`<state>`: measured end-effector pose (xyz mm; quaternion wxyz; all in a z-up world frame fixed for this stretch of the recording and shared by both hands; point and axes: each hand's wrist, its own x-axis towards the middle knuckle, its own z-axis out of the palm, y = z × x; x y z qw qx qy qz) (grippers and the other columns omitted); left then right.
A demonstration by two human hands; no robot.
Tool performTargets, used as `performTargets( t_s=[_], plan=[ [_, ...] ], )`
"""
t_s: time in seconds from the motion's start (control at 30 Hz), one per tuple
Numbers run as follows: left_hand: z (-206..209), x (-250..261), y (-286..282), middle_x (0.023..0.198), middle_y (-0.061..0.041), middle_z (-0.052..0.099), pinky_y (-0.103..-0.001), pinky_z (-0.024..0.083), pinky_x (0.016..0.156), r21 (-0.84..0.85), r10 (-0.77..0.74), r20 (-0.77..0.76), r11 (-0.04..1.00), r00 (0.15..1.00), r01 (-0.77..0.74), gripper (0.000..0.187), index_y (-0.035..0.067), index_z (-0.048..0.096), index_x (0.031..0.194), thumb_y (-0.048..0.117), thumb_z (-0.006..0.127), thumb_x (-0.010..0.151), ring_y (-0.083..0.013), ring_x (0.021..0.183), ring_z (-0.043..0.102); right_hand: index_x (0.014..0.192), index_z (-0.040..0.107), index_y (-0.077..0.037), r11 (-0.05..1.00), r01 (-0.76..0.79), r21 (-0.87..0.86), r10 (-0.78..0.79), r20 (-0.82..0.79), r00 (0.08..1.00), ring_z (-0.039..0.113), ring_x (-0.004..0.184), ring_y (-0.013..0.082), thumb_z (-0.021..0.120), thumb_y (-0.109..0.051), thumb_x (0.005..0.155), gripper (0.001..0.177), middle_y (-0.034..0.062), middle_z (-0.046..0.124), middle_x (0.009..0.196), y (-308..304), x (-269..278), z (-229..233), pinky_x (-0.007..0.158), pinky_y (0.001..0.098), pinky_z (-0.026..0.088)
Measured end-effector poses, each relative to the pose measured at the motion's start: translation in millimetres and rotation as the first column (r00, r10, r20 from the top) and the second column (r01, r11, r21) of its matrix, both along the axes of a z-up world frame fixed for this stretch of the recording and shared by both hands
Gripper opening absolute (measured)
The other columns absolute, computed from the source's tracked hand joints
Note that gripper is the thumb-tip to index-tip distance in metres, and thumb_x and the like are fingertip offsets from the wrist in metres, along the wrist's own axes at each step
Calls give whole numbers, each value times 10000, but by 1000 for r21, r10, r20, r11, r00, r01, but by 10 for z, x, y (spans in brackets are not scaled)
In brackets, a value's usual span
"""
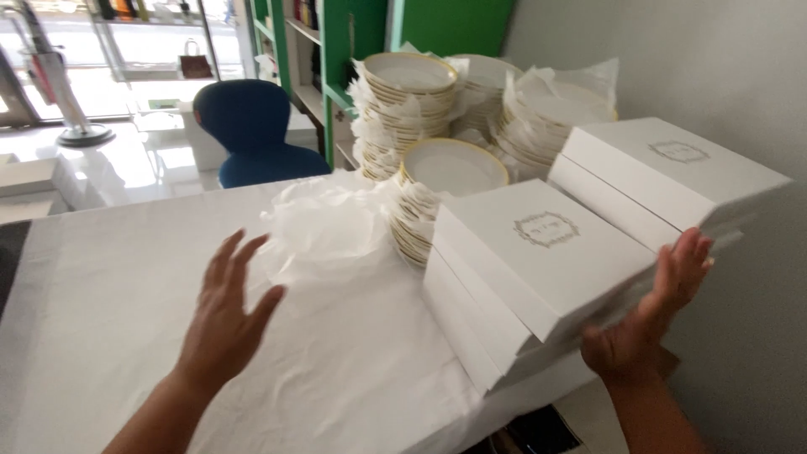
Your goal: The person takes plates from a stack, places a protective sheet over each plate, and then places the plates into white boxes.
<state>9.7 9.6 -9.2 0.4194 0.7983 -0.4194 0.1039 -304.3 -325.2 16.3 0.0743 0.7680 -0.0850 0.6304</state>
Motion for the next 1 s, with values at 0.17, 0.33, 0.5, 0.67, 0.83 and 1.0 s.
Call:
performTargets(
  t_s=[0.17,0.33,0.5,0.67,0.83,1.0],
  plan=[
    [-483,278,427,1663,-133,302,-591,309,1144,-33,128,-135,991,983,-133,670,199,361,1543,514,411,953,-346,1534,274,1197,688,-21,990,-122,-65,91,-357,930,660,1181,268,465,-558,932,639,122,715,1259,523,118,398,1025,426,398],
    [-290,234,462,1669,-29,278,-498,218,1232,28,150,-486,987,861,-156,746,242,281,1588,523,394,907,-233,1567,213,1220,694,-52,995,-29,-99,-2,-301,953,633,1118,279,426,-619,938,687,111,703,1244,458,198,207,976,441,395],
    [-316,269,455,1688,11,261,-473,174,1256,111,148,-525,988,838,-105,712,306,287,1589,507,394,915,-198,1593,156,1228,722,-43,995,4,-104,-34,-286,958,631,1124,287,474,-530,966,606,131,706,1209,486,219,191,1004,449,381],
    [-801,627,450,1599,-141,383,-490,198,1234,16,72,-289,997,955,-70,682,171,386,1554,500,415,957,-307,1512,296,1158,744,-45,994,27,-107,-59,-309,949,645,1087,313,555,-372,850,488,130,730,1180,538,227,301,974,471,403],
    [-508,417,444,1660,-20,323,-458,145,1268,86,127,-429,991,894,-99,704,251,360,1568,553,401,933,-223,1582,172,935,779,-133,990,143,18,-100,-625,774,717,878,246,342,-688,883,709,23,789,942,553,439,1208,967,504,416],
    [-331,287,449,1675,35,311,-454,173,1267,125,150,-559,987,816,-96,693,307,348,1569,557,380,923,-167,1600,158,939,762,-233,894,444,65,-89,-944,319,682,757,174,559,-600,906,422,-44,780,819,616,1523,1870,728,362,471]
  ],
)
